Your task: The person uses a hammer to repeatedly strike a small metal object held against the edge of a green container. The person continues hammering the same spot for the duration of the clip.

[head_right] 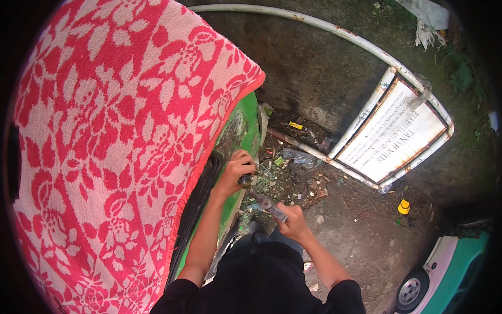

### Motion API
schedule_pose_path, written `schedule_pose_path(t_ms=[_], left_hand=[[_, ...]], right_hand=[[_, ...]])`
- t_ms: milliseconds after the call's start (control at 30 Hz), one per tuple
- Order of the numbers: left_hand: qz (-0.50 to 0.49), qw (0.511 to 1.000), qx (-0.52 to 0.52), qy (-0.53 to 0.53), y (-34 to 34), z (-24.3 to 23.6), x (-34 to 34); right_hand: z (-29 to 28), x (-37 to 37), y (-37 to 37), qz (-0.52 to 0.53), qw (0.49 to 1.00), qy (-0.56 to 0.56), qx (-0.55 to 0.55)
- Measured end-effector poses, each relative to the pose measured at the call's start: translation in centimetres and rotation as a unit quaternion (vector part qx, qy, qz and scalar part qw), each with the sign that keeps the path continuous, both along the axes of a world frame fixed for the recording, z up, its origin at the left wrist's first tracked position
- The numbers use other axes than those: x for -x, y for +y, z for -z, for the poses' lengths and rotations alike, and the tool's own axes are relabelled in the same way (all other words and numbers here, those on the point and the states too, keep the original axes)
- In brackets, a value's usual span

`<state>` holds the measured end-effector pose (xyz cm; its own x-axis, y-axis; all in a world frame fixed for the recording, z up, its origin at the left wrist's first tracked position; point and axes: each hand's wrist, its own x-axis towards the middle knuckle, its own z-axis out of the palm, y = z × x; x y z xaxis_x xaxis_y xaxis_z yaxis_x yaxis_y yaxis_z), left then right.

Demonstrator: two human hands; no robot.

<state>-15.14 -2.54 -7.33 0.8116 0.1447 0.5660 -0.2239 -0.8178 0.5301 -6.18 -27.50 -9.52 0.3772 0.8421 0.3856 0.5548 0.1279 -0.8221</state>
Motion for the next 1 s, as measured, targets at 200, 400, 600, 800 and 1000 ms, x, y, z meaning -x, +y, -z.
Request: schedule_pose_path(t_ms=[200,400,600,800,1000], left_hand=[[0.019,1.0,0.008,0.003,1.2,0.2,0.1],[0.0,1.0,0.02,-0.001,0.7,0.1,-0.2],[-0.019,1.0,0.004,-0.024,-0.5,0.9,-0.2],[-0.021,0.999,0.009,-0.033,-0.3,1.2,-0.3],[-0.011,0.999,0.003,-0.035,0.2,1.1,-0.4]], right_hand=[[-0.1,-0.7,2.6,0.013,0.97,-0.244,0.015],[-2.0,-0.8,1.6,-0.054,0.96,-0.268,-0.06],[-0.5,-0.5,1.5,0.016,0.984,-0.167,-0.059],[0.0,-0.8,1.1,-0.001,0.977,-0.202,-0.063],[0.6,-1.5,1.5,-0.021,0.957,-0.29,-0.01]])
